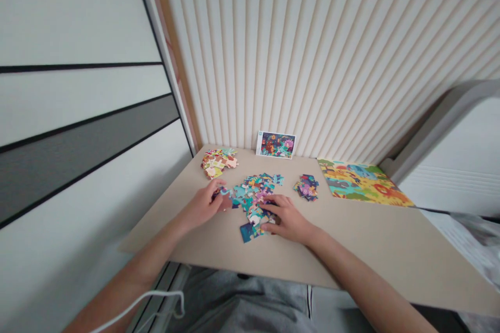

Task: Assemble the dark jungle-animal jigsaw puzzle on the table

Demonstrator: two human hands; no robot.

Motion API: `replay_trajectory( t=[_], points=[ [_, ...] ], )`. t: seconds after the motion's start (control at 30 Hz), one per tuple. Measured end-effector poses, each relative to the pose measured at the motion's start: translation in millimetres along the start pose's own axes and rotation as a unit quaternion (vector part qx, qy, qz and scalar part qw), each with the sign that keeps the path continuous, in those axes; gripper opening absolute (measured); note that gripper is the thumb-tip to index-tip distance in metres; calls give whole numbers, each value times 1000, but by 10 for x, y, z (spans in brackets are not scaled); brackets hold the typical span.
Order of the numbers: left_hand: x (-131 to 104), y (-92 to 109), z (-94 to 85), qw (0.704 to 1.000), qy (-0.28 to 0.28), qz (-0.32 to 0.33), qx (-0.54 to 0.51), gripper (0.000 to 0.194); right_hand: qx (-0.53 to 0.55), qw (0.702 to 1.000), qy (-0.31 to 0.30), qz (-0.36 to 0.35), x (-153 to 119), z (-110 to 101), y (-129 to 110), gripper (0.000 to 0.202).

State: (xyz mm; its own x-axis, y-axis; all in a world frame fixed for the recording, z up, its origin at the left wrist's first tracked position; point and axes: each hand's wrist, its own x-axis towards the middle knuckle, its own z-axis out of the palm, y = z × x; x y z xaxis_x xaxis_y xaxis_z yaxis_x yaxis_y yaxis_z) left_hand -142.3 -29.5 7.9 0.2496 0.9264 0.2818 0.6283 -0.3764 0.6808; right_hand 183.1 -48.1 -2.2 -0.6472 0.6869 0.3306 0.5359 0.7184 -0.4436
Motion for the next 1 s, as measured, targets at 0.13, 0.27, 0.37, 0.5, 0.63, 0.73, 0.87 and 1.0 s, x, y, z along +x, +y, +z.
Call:
replay_trajectory(
  t=[0.13,0.27,0.37,0.5,0.63,0.73,0.87,1.0],
  points=[
    [-265,-153,-12,992,4,-10,129,23,41,999,20,16,-7,22,74,43],
    [-281,-147,43,968,30,22,249,25,113,991,58,40,-17,-17,88,33],
    [-253,-101,82,955,55,33,290,26,166,980,81,71,-24,-70,92,24],
    [-296,92,148,949,97,65,292,29,184,971,111,103,-42,-129,130,20],
    [-397,462,323,967,54,112,224,31,202,963,100,150,-48,-128,164,29],
    [-433,680,528,976,35,126,173,31,204,958,121,160,-48,-186,231,33],
    [-387,774,751,980,24,129,147,31,195,925,233,228,-143,-440,508,44],
    [-226,797,818,978,-16,146,149,41,25,922,250,295,-344,-689,855,42]
  ],
)
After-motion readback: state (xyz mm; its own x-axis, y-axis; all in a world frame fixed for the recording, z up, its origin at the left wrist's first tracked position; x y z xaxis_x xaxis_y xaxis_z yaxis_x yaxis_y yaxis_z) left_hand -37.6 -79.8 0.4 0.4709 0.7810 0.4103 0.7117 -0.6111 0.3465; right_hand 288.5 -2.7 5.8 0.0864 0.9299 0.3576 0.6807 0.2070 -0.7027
